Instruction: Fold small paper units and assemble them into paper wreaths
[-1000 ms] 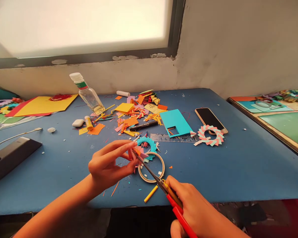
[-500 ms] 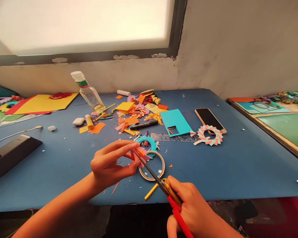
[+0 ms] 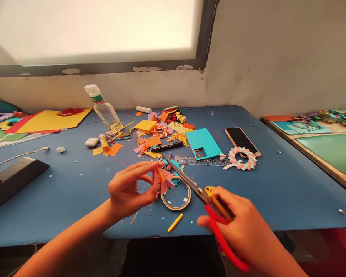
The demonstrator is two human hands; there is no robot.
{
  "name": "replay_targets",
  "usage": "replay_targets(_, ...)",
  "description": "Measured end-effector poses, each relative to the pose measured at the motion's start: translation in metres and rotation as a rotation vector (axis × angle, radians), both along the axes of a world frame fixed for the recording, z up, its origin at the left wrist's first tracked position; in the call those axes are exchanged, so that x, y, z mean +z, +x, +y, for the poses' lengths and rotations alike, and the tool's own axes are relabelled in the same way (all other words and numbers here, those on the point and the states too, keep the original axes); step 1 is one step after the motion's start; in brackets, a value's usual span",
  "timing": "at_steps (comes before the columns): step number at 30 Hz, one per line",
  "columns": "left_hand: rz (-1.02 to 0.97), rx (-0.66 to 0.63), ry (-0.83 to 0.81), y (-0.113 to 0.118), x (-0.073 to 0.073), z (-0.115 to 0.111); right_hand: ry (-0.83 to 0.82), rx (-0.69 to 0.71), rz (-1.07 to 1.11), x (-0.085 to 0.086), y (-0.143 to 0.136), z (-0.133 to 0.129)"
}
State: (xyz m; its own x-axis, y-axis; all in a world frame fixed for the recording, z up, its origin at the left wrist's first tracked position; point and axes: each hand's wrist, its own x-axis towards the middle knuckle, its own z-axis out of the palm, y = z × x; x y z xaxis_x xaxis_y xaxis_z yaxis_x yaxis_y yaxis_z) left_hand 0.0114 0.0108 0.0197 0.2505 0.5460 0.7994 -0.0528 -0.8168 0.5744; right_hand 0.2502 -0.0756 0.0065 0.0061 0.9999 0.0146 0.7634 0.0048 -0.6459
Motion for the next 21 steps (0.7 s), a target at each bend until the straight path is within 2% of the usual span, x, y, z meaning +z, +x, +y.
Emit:
replay_targets(3,0.002,0.012,-0.031,0.001,-0.002,-0.001,0.082,-0.081,-0.306,-0.002,0.006,0.027)
replay_targets(8,-0.005,0.013,-0.193,0.003,-0.005,-0.001,0.112,0.128,-0.417,-0.04,0.004,0.058)
replay_targets(10,0.014,0.002,-0.225,0.003,-0.007,0.0,0.117,0.204,-0.413,-0.044,0.003,0.063)
replay_targets(12,0.034,-0.012,-0.243,0.003,-0.009,0.0,0.129,0.225,-0.391,-0.033,0.001,0.065)
replay_targets(14,0.041,-0.025,-0.248,0.004,-0.011,0.001,0.143,0.199,-0.304,-0.011,-0.004,0.066)
replay_targets(16,0.04,-0.041,-0.244,0.004,-0.012,0.001,0.098,0.221,-0.056,0.014,-0.014,0.067)
replay_targets(18,0.04,-0.059,-0.247,0.005,-0.012,0.002,-0.03,0.382,0.309,0.033,-0.026,0.068)
replay_targets(19,0.038,-0.06,-0.246,0.004,-0.011,0.002,-0.088,0.451,0.457,0.038,-0.033,0.069)
replay_targets(21,0.025,-0.035,-0.236,0.004,-0.01,0.003,-0.143,0.48,0.65,0.039,-0.043,0.072)
